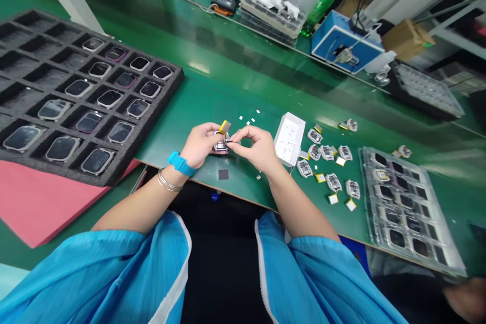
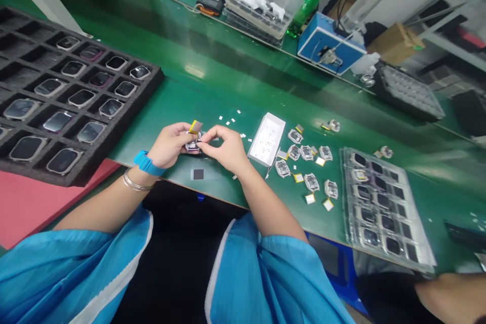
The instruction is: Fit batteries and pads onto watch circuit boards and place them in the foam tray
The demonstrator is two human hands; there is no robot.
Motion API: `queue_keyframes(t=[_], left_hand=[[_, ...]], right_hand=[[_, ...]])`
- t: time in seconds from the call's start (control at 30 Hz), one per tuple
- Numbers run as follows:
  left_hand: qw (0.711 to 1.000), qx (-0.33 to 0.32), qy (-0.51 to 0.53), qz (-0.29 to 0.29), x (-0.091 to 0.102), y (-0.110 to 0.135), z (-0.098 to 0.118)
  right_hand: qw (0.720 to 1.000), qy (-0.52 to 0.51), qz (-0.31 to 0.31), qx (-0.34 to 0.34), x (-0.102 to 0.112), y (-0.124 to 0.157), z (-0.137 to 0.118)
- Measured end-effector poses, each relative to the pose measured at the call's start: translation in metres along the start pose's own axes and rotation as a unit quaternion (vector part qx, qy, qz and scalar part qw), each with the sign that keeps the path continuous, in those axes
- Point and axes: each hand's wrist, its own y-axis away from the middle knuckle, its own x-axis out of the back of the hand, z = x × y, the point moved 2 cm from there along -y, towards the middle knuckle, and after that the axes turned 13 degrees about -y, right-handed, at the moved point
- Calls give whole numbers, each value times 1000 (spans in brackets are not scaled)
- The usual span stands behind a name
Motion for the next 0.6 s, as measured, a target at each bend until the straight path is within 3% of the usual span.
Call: queue_keyframes(t=[0.13,0.4,0.5,0.6], left_hand=[[1000,24,-2,-17,0,5,-2],[999,37,-9,-16,-2,5,-3],[999,38,-14,-13,-3,4,-2],[999,35,-16,-14,-2,3,-2]], right_hand=[[999,0,-30,-18,-3,3,3],[999,21,-41,14,-7,7,3],[999,25,-20,21,-7,9,4],[997,43,43,43,-5,12,5]])
